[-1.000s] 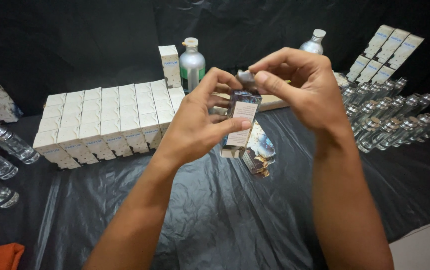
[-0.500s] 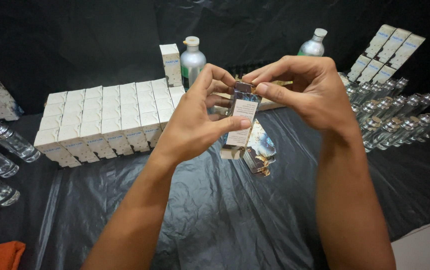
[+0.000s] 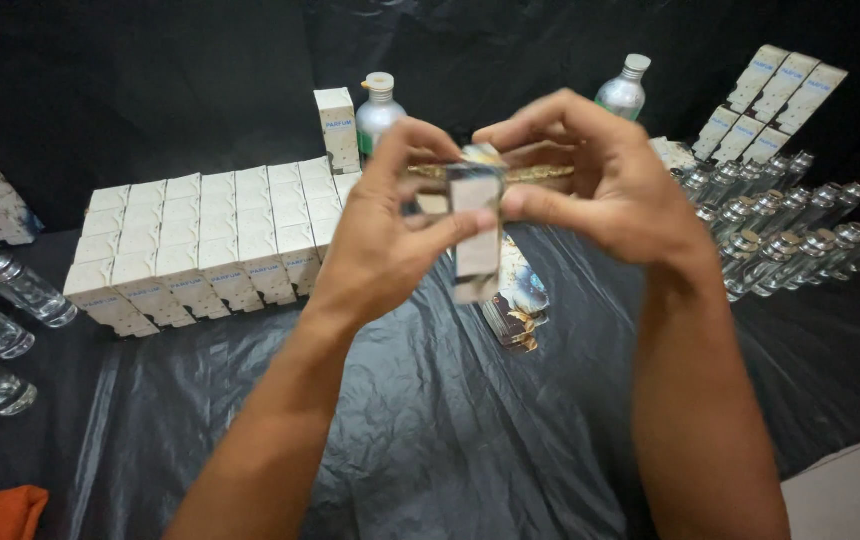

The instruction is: Folding cardboard boxes and inserting perfume bottles into them for retail packaging.

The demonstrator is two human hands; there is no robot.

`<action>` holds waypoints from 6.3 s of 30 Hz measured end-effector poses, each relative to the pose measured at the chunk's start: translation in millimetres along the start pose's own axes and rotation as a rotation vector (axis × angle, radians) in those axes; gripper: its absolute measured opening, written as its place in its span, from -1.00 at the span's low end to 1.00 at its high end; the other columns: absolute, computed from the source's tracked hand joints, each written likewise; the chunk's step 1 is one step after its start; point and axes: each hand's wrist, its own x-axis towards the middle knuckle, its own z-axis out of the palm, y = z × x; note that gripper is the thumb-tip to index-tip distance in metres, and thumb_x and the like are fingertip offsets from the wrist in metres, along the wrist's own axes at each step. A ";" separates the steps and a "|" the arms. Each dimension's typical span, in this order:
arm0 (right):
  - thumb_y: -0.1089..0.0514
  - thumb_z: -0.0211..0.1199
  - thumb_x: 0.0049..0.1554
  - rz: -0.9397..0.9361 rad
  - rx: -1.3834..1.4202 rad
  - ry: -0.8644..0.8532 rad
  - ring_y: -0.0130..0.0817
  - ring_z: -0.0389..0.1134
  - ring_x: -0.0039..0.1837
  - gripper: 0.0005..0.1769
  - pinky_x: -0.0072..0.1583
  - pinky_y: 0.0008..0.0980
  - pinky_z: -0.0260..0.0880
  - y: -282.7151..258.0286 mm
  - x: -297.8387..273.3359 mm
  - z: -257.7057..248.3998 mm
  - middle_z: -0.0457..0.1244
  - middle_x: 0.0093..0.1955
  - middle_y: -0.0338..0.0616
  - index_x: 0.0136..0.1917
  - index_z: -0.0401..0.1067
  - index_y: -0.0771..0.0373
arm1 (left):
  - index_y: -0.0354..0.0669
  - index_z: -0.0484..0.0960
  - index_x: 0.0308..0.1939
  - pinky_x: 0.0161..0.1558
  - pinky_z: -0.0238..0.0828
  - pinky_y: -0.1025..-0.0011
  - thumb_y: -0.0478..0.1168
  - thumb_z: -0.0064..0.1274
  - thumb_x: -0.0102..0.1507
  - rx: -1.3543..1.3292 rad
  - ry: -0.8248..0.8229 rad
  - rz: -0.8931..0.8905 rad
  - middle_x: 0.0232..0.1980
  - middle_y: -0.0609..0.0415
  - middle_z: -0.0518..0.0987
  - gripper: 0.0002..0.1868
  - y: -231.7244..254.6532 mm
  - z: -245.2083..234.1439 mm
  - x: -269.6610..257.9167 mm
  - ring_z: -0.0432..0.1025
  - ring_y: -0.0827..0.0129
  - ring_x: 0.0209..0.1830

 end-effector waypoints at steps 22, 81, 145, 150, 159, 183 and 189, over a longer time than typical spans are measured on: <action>0.22 0.59 -0.08 0.105 -0.013 0.245 -0.37 0.49 -0.08 -0.21 -0.05 -0.49 0.58 3.5 7.1 7.2 0.42 -0.05 0.00 0.29 0.18 0.20 | -0.10 0.47 0.21 0.05 0.64 0.39 -0.04 0.21 0.19 0.210 -0.216 -0.118 -0.05 0.06 0.69 -0.45 -4.8 8.6 1.3 0.65 0.33 -0.08; 0.22 0.43 0.12 0.170 -0.841 0.230 0.17 0.48 0.03 -0.81 0.08 0.09 0.47 173.8 93.4 -47.4 0.43 -0.14 0.09 0.03 0.58 0.24 | -0.23 0.54 -0.09 -0.06 0.67 0.20 -0.24 0.55 -0.12 0.228 0.009 -0.250 -0.23 -0.16 0.66 -0.39 -144.2 15.9 18.6 0.63 0.06 -0.16; 0.25 0.41 0.14 -0.089 -0.113 0.067 -0.02 0.48 0.21 -0.75 0.05 -0.23 0.59 106.6 -42.0 112.1 0.40 0.20 0.06 0.13 0.61 0.20 | -0.18 0.46 0.20 0.06 0.61 0.07 -0.27 0.38 0.17 0.230 0.178 0.064 0.14 -0.18 0.51 -0.42 -140.3 -25.5 -106.0 0.50 -0.20 0.18; 0.23 0.40 0.15 -0.047 -0.084 0.038 -0.01 0.47 0.23 -0.79 0.08 -0.18 0.57 108.1 -40.6 107.2 0.40 0.23 0.05 0.09 0.63 0.19 | -0.16 0.61 0.07 0.03 0.63 0.24 -0.27 0.33 0.21 0.216 0.171 0.120 0.09 -0.06 0.54 -0.63 -137.2 -25.8 -104.3 0.55 -0.03 0.12; 0.16 0.15 0.33 0.196 0.306 0.162 -0.27 0.47 0.08 -0.70 0.10 -0.16 0.61 92.6 -12.9 110.1 0.41 0.04 0.03 0.29 0.42 0.28 | -0.19 0.63 0.05 0.02 0.63 0.19 -0.30 0.26 0.25 0.230 0.153 0.112 0.07 -0.11 0.56 -0.71 -124.6 -26.1 -104.0 0.56 -0.09 0.11; 0.42 0.31 0.10 -0.076 -0.042 -0.252 0.51 0.30 0.33 -0.82 0.15 0.28 0.49 44.6 -12.1 96.0 0.25 0.38 0.46 0.01 0.47 0.42 | -0.29 0.52 0.04 0.07 0.62 0.16 -0.33 0.14 0.32 0.283 0.227 0.079 0.20 -0.22 0.58 -0.77 -130.1 -23.2 -106.5 0.50 -0.13 0.20; -0.02 0.51 0.09 -0.143 -0.373 -0.215 -0.13 0.41 -0.20 -0.65 -0.16 -0.19 0.52 89.6 -2.7 98.9 0.32 -0.19 -0.09 0.01 0.47 0.18 | -0.28 0.47 0.28 0.08 0.62 0.03 -0.20 0.26 0.18 0.528 0.170 0.024 0.20 -0.21 0.32 -0.39 -106.8 -24.5 -107.8 0.39 -0.20 0.23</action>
